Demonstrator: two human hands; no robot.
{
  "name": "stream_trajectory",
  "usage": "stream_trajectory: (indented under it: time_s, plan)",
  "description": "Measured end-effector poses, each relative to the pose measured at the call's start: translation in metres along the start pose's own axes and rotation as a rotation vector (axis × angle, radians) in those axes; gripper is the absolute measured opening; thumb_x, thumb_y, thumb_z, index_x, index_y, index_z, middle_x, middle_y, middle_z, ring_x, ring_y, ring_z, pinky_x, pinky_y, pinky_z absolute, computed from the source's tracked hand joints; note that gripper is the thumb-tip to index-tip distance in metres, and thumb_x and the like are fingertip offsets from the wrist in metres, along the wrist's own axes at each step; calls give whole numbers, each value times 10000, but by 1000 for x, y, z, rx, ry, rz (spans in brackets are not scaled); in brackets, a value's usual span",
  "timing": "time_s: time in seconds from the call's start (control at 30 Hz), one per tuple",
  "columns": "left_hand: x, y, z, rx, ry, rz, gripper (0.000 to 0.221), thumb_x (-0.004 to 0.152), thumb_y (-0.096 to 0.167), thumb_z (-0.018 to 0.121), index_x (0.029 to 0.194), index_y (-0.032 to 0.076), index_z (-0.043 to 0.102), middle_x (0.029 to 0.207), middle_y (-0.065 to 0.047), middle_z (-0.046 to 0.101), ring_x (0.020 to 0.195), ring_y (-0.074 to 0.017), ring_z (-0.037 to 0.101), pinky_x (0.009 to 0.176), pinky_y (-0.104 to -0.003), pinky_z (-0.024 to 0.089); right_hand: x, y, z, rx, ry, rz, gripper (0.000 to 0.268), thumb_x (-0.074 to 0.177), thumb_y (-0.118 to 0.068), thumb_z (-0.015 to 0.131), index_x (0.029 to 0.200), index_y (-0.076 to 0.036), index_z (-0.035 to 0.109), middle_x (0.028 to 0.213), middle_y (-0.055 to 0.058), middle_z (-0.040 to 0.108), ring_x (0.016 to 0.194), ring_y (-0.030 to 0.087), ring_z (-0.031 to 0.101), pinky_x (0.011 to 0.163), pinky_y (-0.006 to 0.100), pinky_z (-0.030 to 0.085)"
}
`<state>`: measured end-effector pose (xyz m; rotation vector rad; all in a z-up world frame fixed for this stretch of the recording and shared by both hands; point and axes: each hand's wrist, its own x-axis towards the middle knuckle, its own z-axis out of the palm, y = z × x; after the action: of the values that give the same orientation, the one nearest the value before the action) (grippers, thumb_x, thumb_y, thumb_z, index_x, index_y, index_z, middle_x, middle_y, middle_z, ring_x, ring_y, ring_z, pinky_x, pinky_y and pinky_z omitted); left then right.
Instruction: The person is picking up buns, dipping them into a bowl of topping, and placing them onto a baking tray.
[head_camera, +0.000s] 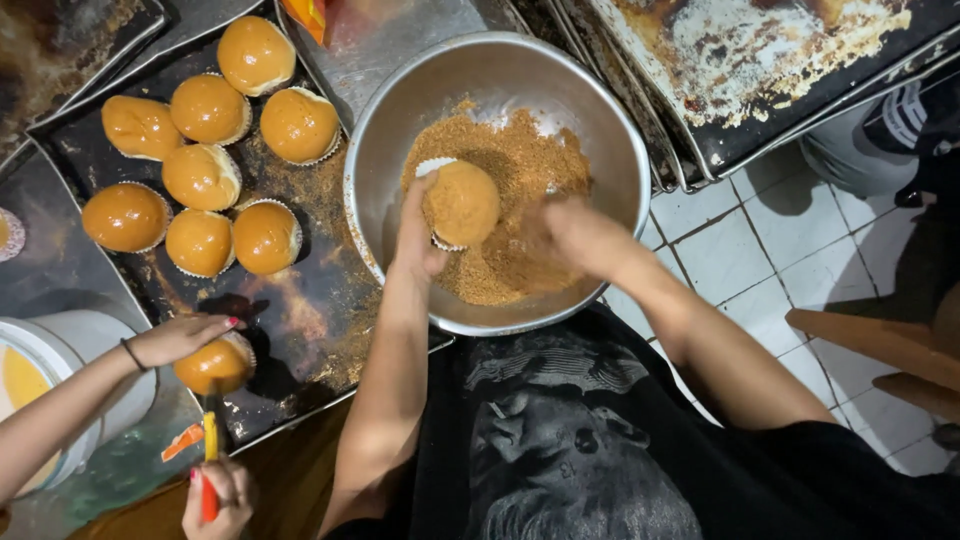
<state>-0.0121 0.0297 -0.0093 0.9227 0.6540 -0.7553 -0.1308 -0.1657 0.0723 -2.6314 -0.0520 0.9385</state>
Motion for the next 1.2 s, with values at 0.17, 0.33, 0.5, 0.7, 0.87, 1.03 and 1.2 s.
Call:
stream_trajectory:
  time_s: [0.17, 0.33, 0.5, 0.7, 0.87, 1.03, 1.2]
  plan:
    - [27, -22, -6, 80, -217, -148, 657, 771, 441, 837, 1300, 107, 634, 1259, -195, 679, 1154, -416, 664, 933, -607, 565, -13, -33, -84, 428, 502, -305, 160, 975, -12, 620, 1106, -13, 712, 993, 184, 725, 1002, 336, 728, 904, 437, 586]
    - [-6, 6, 5, 17, -171, -118, 669, 803, 464, 734, 1336, 84, 598, 1262, -181, 667, 1138, -394, 662, 929, -542, 573, -11, -25, -79, 559, 639, -365, 161, 986, -10, 647, 1138, 3, 698, 1058, 190, 718, 1075, 353, 700, 962, 484, 567]
    - [-27, 33, 8, 127, -20, 5, 607, 795, 483, 758, 1242, 83, 667, 1155, -145, 716, 1003, -332, 724, 825, -462, 623, -17, 7, -61, 541, 567, -132, 264, 982, -72, 682, 1238, -11, 684, 1196, 212, 686, 1175, 391, 645, 976, 496, 549]
    - [-69, 64, 47, 1169, -83, 982, 604, 854, 221, 833, 1385, 58, 597, 1186, -190, 655, 1132, -338, 616, 965, -461, 535, -31, 26, -47, 641, 512, 48, 393, 920, -20, 693, 1311, 4, 659, 1261, 265, 641, 1213, 471, 609, 918, 533, 581]
    - [-48, 46, 50, 1731, -484, 1280, 837, 749, 467, 886, 1454, 172, 543, 1306, -154, 601, 1233, -390, 583, 1031, -531, 513, -43, 5, -55, 628, 431, 84, 370, 939, -18, 661, 1306, 35, 649, 1236, 305, 642, 1238, 484, 592, 994, 592, 525]
    - [-28, 51, 35, 1838, -467, 1261, 755, 818, 444, 832, 1462, 173, 544, 1337, -144, 560, 1240, -380, 548, 1009, -565, 517, -43, -5, -54, 611, 421, 58, 389, 933, -6, 652, 1318, 46, 631, 1240, 303, 640, 1247, 480, 588, 1017, 601, 507]
    - [-24, 44, 24, 1794, -391, 1475, 809, 766, 395, 905, 1440, 116, 556, 1292, -193, 554, 1150, -425, 581, 939, -533, 546, -40, -5, -38, 596, 372, 67, 405, 964, -81, 647, 1358, 10, 619, 1237, 288, 634, 1209, 461, 613, 1017, 586, 512]
